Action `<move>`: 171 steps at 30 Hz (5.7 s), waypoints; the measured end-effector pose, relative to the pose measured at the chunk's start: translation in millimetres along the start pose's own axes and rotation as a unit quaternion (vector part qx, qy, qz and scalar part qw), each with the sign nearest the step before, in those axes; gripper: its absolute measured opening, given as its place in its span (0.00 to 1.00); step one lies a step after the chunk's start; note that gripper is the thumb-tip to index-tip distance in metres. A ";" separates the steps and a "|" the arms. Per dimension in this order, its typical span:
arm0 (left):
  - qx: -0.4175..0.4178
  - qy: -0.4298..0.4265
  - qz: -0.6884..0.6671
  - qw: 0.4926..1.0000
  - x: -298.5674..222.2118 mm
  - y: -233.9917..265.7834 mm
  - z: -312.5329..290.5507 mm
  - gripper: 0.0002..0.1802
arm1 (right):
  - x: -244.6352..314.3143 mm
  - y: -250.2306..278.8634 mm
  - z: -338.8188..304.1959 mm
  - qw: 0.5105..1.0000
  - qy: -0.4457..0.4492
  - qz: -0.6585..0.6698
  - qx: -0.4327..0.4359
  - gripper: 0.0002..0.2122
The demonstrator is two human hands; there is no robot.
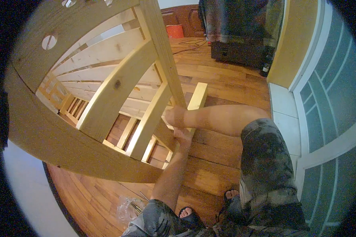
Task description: The person assembles a wooden bed frame by inserting screws into pre-drilled holes in the slats and tightening them using a hex key.
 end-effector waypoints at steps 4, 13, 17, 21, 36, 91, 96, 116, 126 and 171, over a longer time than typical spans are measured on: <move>-0.002 -0.031 0.084 0.996 5.3 -37.8 -21.4 0.17 | -13.5 -2.2 -29.3 0.974 0.193 -0.113 0.045 0.04; -0.033 -0.096 0.105 0.989 -10.8 -28.5 -19.1 0.18 | -6.0 -28.4 -18.7 0.991 -0.110 -0.039 0.065 0.07; -0.054 -0.067 0.091 0.992 0.6 -21.5 -9.9 0.17 | -1.9 -15.3 -9.7 0.933 -0.287 0.165 0.143 0.07; -0.086 -0.024 0.081 0.993 23.8 -3.6 3.0 0.16 | -4.7 -11.9 -4.5 0.984 -0.111 0.043 0.131 0.08; -0.030 0.006 -0.030 0.999 24.4 -19.7 -10.9 0.16 | -0.8 -17.5 -13.0 0.938 0.312 -0.145 0.052 0.05; -0.011 0.011 -0.063 0.998 -40.5 -33.3 -3.0 0.17 | -8.6 12.9 -43.5 1.000 -0.018 0.021 0.014 0.04; 0.034 0.001 -0.037 0.999 -46.1 -30.2 -2.0 0.18 | -8.3 -3.6 -35.8 0.990 0.076 0.053 -0.110 0.05; 0.278 0.262 0.312 0.870 -94.9 -3.3 -147.6 0.07 | 48.9 17.1 -143.0 0.926 -0.010 0.370 0.071 0.08; 0.138 0.023 0.423 0.895 -166.4 6.5 -124.7 0.31 | 97.4 49.6 -79.9 0.968 0.046 0.220 -0.111 0.09; 0.071 0.189 0.352 0.914 -171.2 180.3 -38.9 0.08 | 116.1 46.0 -26.4 0.921 0.131 0.356 -0.086 0.03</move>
Point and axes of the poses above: each hand's wrist, its own z-axis towards the middle knuckle, its own y-axis out of the back of the hand, x = y × z, the point moved 4 cm from there along z, towards the middle knuckle, and after that the axes turned 4 degrees about x, right-handed, at the moved point
